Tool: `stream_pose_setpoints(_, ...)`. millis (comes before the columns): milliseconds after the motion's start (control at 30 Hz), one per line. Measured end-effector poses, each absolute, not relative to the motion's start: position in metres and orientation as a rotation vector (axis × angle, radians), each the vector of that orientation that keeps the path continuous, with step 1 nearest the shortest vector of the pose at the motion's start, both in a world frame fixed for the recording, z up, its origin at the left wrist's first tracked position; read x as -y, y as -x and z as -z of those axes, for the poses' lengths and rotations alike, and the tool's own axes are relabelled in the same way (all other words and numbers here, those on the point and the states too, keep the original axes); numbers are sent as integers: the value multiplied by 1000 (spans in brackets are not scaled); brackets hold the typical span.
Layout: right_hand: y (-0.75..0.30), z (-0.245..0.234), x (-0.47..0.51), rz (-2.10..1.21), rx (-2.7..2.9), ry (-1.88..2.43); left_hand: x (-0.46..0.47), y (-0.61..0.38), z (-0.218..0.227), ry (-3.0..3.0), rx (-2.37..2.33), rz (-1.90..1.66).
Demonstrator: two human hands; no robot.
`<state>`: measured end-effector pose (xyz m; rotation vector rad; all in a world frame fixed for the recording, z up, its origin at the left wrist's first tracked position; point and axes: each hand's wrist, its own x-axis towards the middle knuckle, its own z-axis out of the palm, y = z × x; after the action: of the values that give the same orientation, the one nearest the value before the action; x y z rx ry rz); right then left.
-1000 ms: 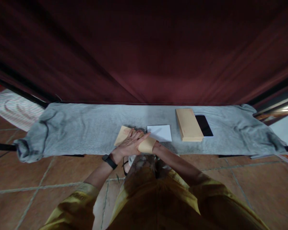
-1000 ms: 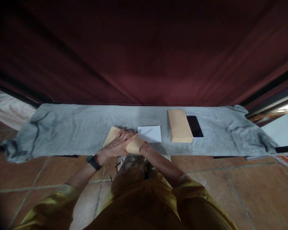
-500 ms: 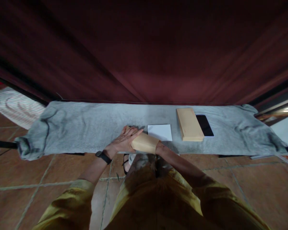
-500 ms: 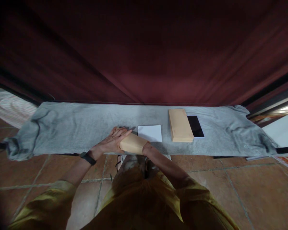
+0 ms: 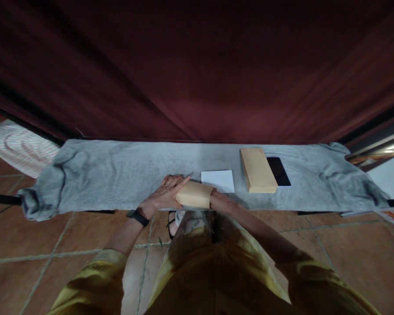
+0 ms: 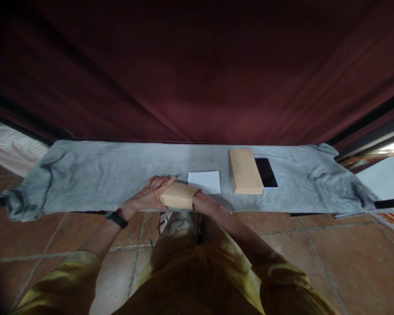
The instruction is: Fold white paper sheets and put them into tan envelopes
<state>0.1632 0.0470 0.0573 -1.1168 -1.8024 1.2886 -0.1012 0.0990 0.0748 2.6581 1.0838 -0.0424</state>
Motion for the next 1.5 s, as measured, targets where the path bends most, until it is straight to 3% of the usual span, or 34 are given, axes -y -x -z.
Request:
stream_pose_setpoints(300, -181, -50, -11, -1282, 1467, 1261, -93, 114, -66, -2625, -1295, -114)
stream_pose_setpoints(633, -155, -28, -24, -1032, 1542, 1511, -98, 110, -60, -2553, -1345, 57)
stream_pose_setpoints(1067, -162, -13, -19, -1032, 1529, 1432, -89, 58, -73, -2588, -1161, 17)
stream_pose_setpoints(1500, -160, -7, -16, -984, 1505, 1321, -70, 31, -75, -2714, -1355, 17)
